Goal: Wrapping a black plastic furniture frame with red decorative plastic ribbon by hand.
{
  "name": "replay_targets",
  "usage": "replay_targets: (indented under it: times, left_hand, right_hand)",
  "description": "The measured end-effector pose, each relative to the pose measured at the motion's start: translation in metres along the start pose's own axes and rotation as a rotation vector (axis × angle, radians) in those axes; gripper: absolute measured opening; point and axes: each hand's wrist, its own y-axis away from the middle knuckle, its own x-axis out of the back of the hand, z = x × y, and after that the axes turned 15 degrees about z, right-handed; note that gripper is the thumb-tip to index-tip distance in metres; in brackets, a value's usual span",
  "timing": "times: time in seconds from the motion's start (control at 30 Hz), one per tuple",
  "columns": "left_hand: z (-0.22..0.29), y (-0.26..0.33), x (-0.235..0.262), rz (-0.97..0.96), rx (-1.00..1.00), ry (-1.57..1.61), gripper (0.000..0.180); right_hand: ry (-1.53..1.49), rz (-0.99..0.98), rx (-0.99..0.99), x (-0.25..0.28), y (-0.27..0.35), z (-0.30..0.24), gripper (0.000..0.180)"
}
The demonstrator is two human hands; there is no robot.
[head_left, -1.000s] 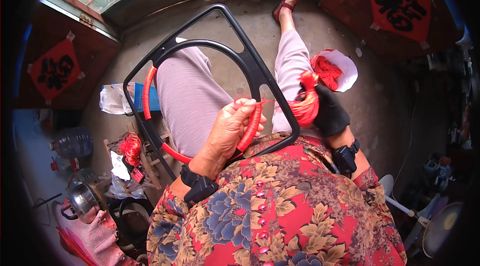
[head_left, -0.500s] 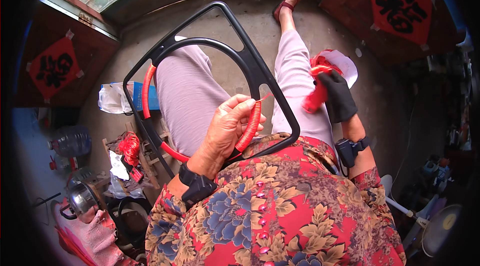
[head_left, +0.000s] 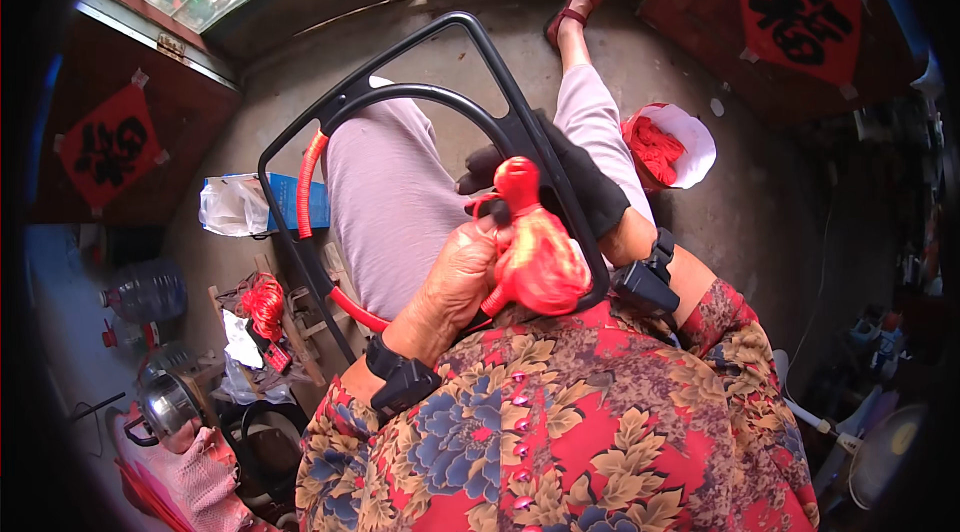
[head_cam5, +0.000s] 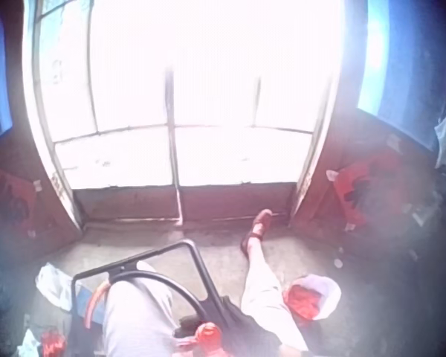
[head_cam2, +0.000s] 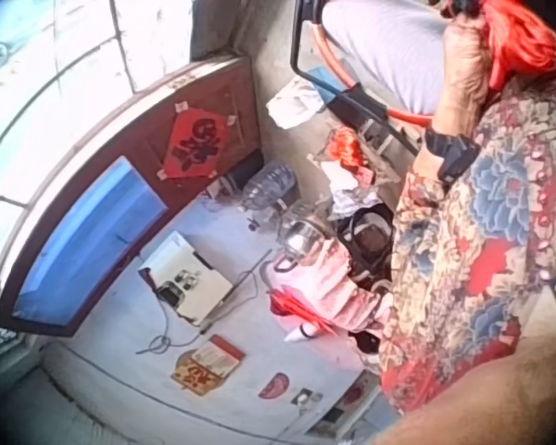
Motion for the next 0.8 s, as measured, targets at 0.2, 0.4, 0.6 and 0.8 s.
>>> replay_targets:
  times: [0.2, 0.4, 0.6, 0.8]
  left_hand:
    - [0.011, 0.002, -0.009, 0.037, -0.049, -0.153, 0.024]
    - [0.013, 0.002, -0.006, 0.065, -0.124, -0.190, 0.018]
    - [0.022, 0.010, -0.010, 0.069, -0.113, -0.215, 0.017]
    - [0.022, 0.018, -0.024, 0.093, -0.027, -0.390, 0.018]
  right_hand:
    - [0.439, 0.131, -0.004, 0.006, 0.010, -0.007, 0.046]
    - [0.801, 0.309, -0.099, 0.021, 0.051, 0.007, 0.030]
    - [0.505, 0.341, 0.047, 0.077, 0.083, -0.007, 0.029]
    - [0.202, 0.604, 0.152, 0.134, 0.102, -0.015, 0.031]
